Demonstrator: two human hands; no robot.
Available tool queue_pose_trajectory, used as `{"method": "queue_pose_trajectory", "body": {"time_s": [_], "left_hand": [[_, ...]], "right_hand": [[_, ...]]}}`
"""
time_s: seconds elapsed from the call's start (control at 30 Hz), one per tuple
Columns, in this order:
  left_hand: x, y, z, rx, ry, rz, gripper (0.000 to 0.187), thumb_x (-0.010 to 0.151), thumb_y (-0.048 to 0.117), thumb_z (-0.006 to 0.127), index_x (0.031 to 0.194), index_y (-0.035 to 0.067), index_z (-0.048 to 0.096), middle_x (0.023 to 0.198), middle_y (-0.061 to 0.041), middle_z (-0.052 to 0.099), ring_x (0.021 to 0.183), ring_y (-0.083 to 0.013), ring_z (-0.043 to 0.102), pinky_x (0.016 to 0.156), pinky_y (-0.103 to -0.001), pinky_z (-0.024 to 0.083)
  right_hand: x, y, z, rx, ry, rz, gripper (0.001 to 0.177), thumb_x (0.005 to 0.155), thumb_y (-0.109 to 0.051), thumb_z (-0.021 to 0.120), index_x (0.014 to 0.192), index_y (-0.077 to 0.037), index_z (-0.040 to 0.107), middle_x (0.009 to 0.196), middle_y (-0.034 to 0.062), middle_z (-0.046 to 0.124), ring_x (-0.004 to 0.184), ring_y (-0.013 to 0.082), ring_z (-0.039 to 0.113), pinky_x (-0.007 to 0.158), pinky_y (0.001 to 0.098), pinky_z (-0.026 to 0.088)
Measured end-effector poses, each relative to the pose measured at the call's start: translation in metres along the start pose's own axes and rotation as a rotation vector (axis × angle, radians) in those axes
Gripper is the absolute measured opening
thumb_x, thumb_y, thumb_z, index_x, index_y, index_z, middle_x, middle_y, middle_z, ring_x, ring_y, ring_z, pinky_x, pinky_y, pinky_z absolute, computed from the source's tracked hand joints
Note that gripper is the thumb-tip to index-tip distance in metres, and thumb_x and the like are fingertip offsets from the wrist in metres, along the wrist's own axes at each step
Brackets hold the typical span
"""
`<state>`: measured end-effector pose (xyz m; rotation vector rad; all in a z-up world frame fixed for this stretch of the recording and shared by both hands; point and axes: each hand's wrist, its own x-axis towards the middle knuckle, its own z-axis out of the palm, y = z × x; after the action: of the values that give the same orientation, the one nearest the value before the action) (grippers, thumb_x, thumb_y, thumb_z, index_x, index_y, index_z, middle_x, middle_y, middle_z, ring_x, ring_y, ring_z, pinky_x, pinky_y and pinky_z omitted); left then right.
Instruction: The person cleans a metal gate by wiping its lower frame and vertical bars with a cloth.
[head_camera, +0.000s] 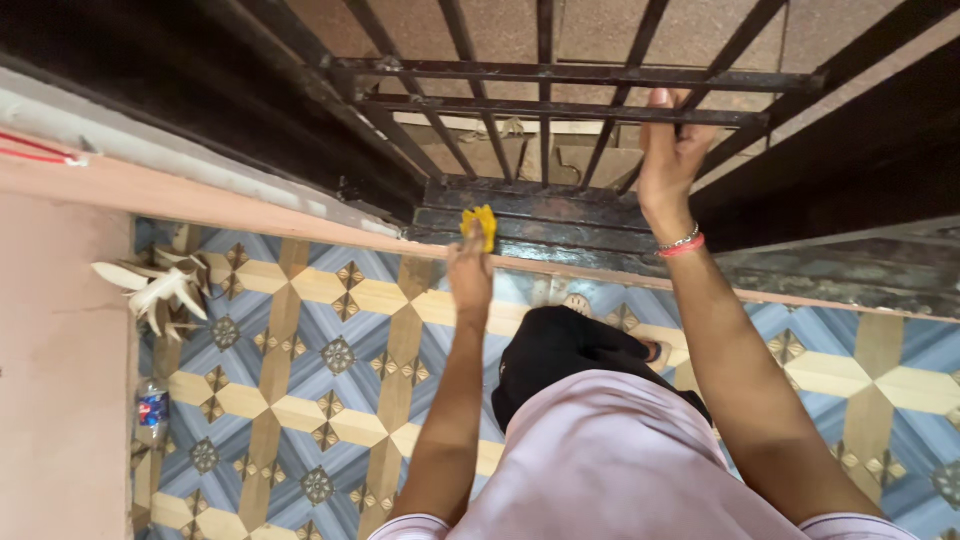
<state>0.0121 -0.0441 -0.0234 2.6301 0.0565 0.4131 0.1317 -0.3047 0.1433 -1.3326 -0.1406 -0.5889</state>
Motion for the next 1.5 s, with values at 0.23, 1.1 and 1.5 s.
{"method": "queue_pose_trajectory", "body": {"time_s": [0.23, 1.1, 1.5], "left_hand": [[-0.002, 0.062, 0.012, -0.422, 0.088, -0.456, 0.057, 0.095, 0.005, 0.059, 0.152, 0.012, 0.056, 0.138, -0.019, 0.057, 0.089, -0.0331, 0.053, 0.088, -0.046, 0.049], [-0.023, 0.097, 0.038, -0.173, -0.100, 0.245, 0.069, 0.072, 0.000, 0.069, 0.139, 0.014, 0.065, 0.142, -0.004, 0.066, 0.092, -0.0258, 0.058, 0.087, -0.036, 0.051], [0.037, 0.105, -0.048, -0.228, 0.593, -0.178, 0.016, 0.102, 0.014, 0.068, 0.110, 0.001, 0.073, 0.108, -0.017, 0.060, 0.100, -0.0323, 0.056, 0.087, -0.046, 0.044]], "right_hand": [[-0.001, 0.002, 0.003, 0.103, 0.041, 0.097, 0.030, 0.112, -0.016, 0.060, 0.084, -0.012, 0.050, 0.069, -0.0099, 0.040, 0.060, 0.0025, 0.033, 0.054, 0.0239, 0.022], [-0.002, -0.004, 0.008, -0.039, 0.083, -0.027, 0.026, 0.111, -0.013, 0.063, 0.088, -0.006, 0.051, 0.084, -0.0075, 0.046, 0.081, 0.0053, 0.040, 0.070, 0.0279, 0.034], [-0.005, 0.008, 0.000, -0.042, 0.048, 0.008, 0.026, 0.112, -0.014, 0.064, 0.090, -0.006, 0.054, 0.085, -0.0080, 0.049, 0.081, 0.0049, 0.042, 0.070, 0.0264, 0.035]]}}
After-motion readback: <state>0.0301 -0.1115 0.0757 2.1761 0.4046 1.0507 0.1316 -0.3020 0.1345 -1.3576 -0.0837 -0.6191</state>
